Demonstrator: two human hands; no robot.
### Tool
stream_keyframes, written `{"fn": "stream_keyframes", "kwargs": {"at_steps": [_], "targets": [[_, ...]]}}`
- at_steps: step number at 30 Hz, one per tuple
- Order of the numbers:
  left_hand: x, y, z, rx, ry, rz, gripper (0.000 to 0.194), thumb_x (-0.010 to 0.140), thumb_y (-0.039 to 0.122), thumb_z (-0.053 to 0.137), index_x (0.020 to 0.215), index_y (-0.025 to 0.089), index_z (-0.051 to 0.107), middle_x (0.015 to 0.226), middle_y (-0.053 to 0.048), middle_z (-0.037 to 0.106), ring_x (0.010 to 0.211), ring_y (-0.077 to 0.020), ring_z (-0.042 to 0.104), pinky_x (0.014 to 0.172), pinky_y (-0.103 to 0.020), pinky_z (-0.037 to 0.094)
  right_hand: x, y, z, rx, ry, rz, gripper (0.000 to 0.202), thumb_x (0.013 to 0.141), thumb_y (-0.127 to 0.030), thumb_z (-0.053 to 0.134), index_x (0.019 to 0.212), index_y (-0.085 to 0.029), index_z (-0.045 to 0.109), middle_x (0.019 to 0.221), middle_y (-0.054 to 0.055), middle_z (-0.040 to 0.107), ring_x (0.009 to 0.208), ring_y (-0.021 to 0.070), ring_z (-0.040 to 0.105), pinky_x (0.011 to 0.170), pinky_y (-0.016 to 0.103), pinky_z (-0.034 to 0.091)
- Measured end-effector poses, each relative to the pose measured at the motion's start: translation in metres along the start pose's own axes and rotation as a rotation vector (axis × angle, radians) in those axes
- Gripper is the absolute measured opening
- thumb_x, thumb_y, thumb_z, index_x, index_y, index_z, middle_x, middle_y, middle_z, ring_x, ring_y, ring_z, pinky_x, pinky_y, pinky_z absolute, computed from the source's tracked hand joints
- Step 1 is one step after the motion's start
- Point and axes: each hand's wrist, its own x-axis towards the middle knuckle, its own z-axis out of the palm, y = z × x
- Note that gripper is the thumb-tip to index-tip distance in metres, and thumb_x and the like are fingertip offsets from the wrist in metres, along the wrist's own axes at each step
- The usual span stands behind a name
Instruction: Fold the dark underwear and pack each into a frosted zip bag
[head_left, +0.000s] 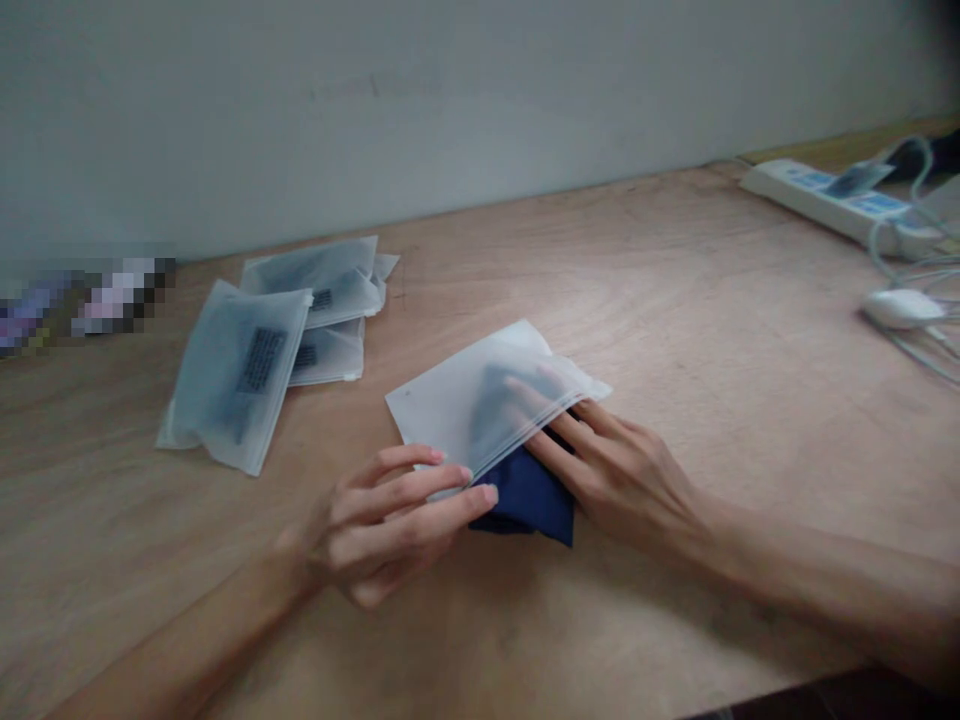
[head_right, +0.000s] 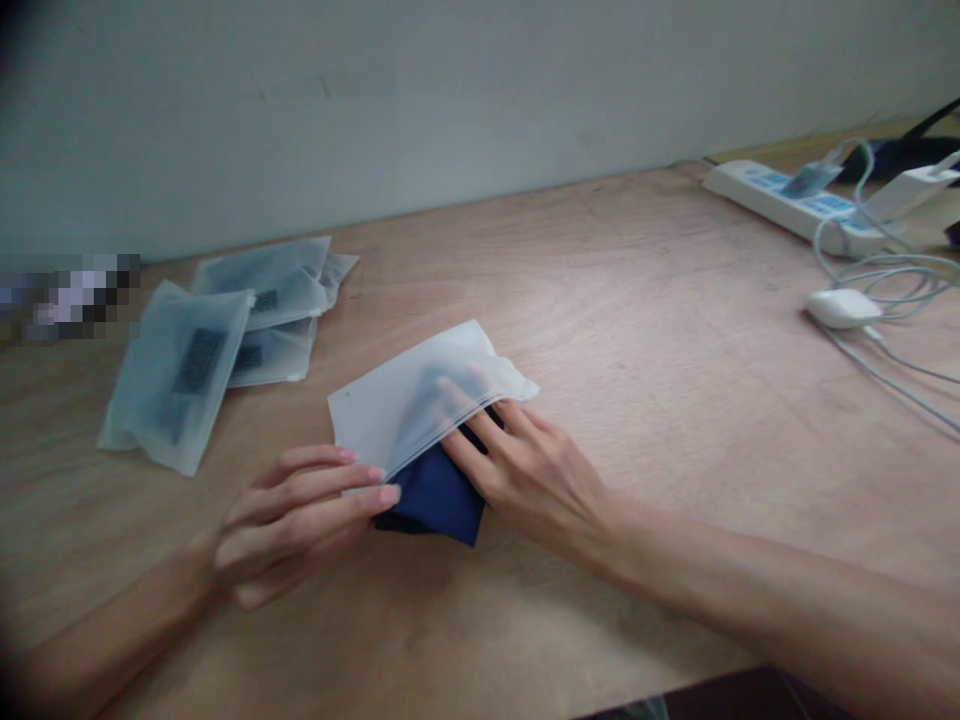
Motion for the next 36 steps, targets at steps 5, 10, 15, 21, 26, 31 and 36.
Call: {"fn": "stream_keyframes", "kwargs": {"at_steps": [5,10,15,21,26,31,36], "targets": [[0.0,0.0,-0.001,0.03,0.006,0.019,0.027,0.092,0.005,0.057,0.114,0.017,0.067,0.108,0.0,0.079,0.114,-0.0148,0.071,0.104,-0.029,0.06,-0.001,-0.007,-0.007,-0.066,-0.039,0.059,0.04,0.093,-0.006,0.048,0.13,-0.012,0.061,0.119,0.015,0.071,0.099,0.03,0.065,0.07,0.036,0.055],[0.004,0.0,-0.001,0.013,-0.012,0.045,0.023,0.092,0.004,0.058,0.108,0.017,0.069,0.107,-0.001,0.079,0.112,-0.0173,0.073,0.102,-0.03,0.061,-0.002,-0.007,-0.004,-0.071,-0.049,0.04,0.039,0.093,-0.007,0.048,0.13,-0.011,0.06,0.114,0.015,0.071,0.093,0.0298,0.064,0.071,0.039,0.055],[0.003,0.005,0.0,-0.061,-0.065,-0.006,0.026,0.093,0.006,0.058,0.118,0.008,0.065,0.114,-0.006,0.078,0.131,-0.0191,0.061,0.114,-0.032,0.053,0.003,0.004,0.0,0.098,-0.024,-0.164,0.036,0.1,-0.015,0.046,0.133,-0.013,0.058,0.131,0.015,0.065,0.121,0.0337,0.056,0.096,0.047,0.052],[0.002,0.009,-0.003,-0.105,-0.14,-0.061,0.033,0.098,0.006,0.051,0.13,0.008,0.06,0.125,-0.005,0.073,0.133,-0.0169,0.059,0.115,-0.029,0.052,0.0,-0.002,-0.005,0.061,-0.046,-0.045,0.038,0.097,-0.01,0.044,0.132,-0.013,0.059,0.121,0.015,0.069,0.097,0.0271,0.064,0.077,0.037,0.055],[-0.002,0.003,0.002,-0.087,-0.049,0.053,0.035,0.093,0.001,0.054,0.125,0.012,0.063,0.127,-0.003,0.072,0.133,-0.0178,0.059,0.114,-0.031,0.054,-0.002,-0.008,-0.007,-0.104,-0.023,0.053,0.032,0.09,-0.002,0.045,0.112,-0.009,0.068,0.1,0.014,0.073,0.082,0.0252,0.065,0.067,0.034,0.051],[0.0,0.003,0.001,-0.071,-0.054,-0.024,0.035,0.094,0.006,0.06,0.128,0.012,0.061,0.127,-0.004,0.072,0.133,-0.0166,0.059,0.116,-0.03,0.051,0.004,0.005,-0.008,0.073,0.134,-0.25,0.028,0.099,-0.011,0.044,0.116,-0.009,0.066,0.107,0.013,0.074,0.094,0.0214,0.066,0.074,0.031,0.05],[0.002,0.005,0.0,-0.101,-0.065,-0.004,0.044,0.09,0.004,0.064,0.132,0.013,0.059,0.124,-0.004,0.074,0.132,-0.0179,0.061,0.114,-0.03,0.053,0.006,0.002,-0.008,0.048,0.143,-0.158,0.028,0.099,-0.008,0.042,0.101,-0.016,0.069,0.081,0.004,0.073,0.065,0.0158,0.06,0.058,0.03,0.043]]}}
